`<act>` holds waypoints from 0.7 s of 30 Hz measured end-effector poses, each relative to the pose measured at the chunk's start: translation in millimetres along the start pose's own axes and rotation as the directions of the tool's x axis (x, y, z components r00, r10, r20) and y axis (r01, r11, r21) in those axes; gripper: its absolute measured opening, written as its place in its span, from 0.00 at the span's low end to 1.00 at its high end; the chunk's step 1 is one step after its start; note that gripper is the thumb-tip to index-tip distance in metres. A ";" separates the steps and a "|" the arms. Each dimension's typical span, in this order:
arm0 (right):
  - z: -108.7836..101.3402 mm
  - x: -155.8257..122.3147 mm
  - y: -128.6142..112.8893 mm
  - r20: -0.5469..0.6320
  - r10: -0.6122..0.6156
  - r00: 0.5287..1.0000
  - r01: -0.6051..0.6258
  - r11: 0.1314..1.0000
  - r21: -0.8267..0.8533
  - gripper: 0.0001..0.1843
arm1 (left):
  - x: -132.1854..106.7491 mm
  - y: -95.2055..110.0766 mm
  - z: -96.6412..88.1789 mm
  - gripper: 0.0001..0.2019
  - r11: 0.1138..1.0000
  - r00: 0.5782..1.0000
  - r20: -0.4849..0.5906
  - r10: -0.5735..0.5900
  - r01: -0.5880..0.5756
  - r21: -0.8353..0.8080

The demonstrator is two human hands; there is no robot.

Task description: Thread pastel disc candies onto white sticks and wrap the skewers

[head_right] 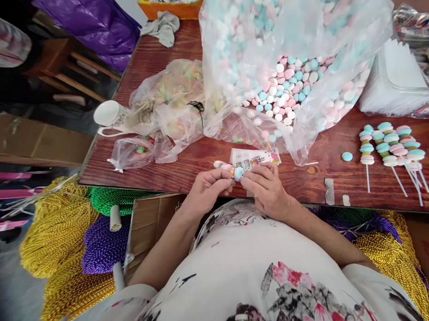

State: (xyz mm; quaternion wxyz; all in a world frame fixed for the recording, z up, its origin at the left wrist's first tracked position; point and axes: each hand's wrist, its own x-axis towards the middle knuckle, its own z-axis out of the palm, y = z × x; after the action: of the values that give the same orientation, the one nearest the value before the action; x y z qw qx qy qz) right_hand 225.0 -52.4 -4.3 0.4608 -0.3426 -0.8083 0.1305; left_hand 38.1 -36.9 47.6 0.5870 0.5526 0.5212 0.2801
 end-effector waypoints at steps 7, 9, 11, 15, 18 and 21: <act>-4.7 -6.7 5.9 -0.009 0.063 0.998 -0.061 0.990 0.126 0.25 | -7.8 16.0 -22.0 0.06 0.780 0.925 0.107 0.366 -0.367 0.507; -7.0 -4.7 4.1 0.003 0.033 0.999 -0.034 0.988 0.153 0.24 | 3.2 18.3 -29.4 0.16 0.542 0.852 0.146 0.503 -0.442 0.715; -8.8 -1.6 1.9 0.011 -0.023 1.000 0.021 0.985 0.173 0.22 | 16.5 16.6 -34.3 0.22 0.374 0.837 0.299 0.459 -0.487 0.789; -13.0 4.0 -0.6 0.025 -0.158 0.987 0.151 0.971 0.186 0.19 | 34.7 6.8 -37.2 0.06 0.312 0.810 0.539 0.233 -0.587 0.747; -16.7 6.9 -2.0 0.021 -0.107 0.994 0.102 0.979 0.175 0.19 | 37.1 -1.0 -36.8 0.02 0.320 0.853 0.447 0.269 -0.517 0.794; -17.7 9.5 -4.7 -0.015 0.007 1.000 -0.004 0.983 0.185 0.21 | 34.7 -8.7 -35.2 0.02 0.327 0.871 0.280 0.404 -0.424 0.845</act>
State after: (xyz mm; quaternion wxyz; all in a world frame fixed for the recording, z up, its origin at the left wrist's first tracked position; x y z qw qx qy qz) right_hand 234.5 -51.3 13.9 0.4963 -0.3016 -0.7882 0.2036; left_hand 13.9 5.1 34.4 0.1238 0.8912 0.4247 0.1003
